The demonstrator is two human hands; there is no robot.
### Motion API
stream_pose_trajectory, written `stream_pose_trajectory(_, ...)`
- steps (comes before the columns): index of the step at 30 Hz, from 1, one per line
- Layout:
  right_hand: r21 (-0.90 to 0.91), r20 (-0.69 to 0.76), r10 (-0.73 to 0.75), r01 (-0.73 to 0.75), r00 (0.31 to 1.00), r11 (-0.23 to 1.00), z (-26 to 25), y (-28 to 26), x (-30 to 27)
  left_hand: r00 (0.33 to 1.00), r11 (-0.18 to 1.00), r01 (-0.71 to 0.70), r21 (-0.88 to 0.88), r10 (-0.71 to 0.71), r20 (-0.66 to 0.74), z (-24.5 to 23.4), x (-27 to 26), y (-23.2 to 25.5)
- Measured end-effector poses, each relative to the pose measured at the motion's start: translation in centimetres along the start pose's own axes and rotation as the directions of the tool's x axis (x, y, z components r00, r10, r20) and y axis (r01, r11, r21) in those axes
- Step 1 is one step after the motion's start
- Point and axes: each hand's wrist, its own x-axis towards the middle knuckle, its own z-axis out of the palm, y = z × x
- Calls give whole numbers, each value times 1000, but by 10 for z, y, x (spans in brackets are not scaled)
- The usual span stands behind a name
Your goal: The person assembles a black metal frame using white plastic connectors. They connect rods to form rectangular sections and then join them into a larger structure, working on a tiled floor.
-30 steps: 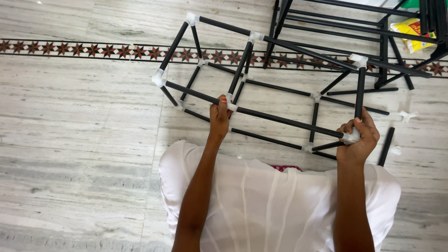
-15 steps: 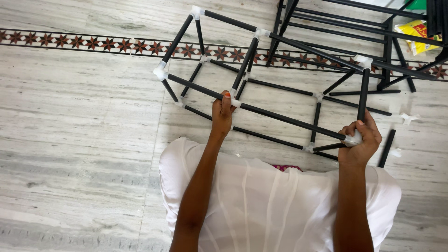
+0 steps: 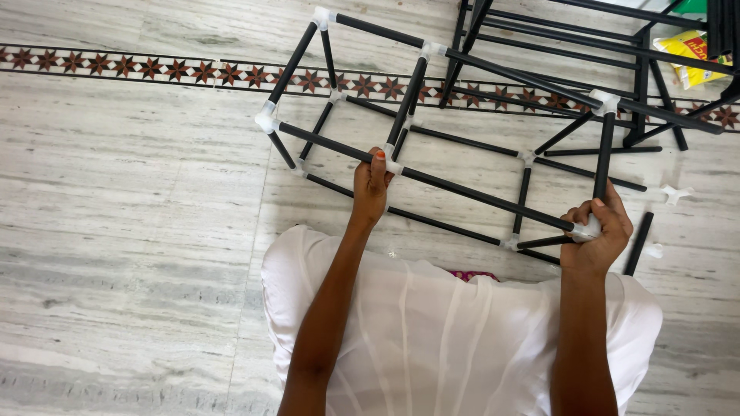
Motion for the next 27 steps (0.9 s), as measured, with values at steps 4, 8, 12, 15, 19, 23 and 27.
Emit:
stream_pose_trajectory(4,-14,-24,12,-13,1000,1000,-2,2,0,1000,1000,-16,4,16,7,-2,-1,-3)
stream_pose_trajectory(8,-41,-11,4,-5,1000,999,-1,3,-2,1000,999,9,30,-9,-15,-2,0,-6)
stream_pose_trajectory(12,-37,3,17,-17,1000,999,2,1,-5,994,994,104,-28,-105,-33,-4,1,-2)
stream_pose_trajectory(15,-73,53,39,-35,998,997,8,-4,-8,966,968,250,-32,-251,-58,-5,2,7)
stream_pose_trajectory(19,-118,124,56,-42,991,992,18,-9,-16,950,953,297,-52,-301,-87,-4,-3,19)
stream_pose_trajectory(23,-146,158,93,-70,983,987,24,-15,-21,939,939,343,-12,-344,-17,-8,-11,25)
stream_pose_trajectory(27,-138,171,97,-74,980,988,26,-19,-20,939,940,342,-18,-341,40,-14,-18,25)
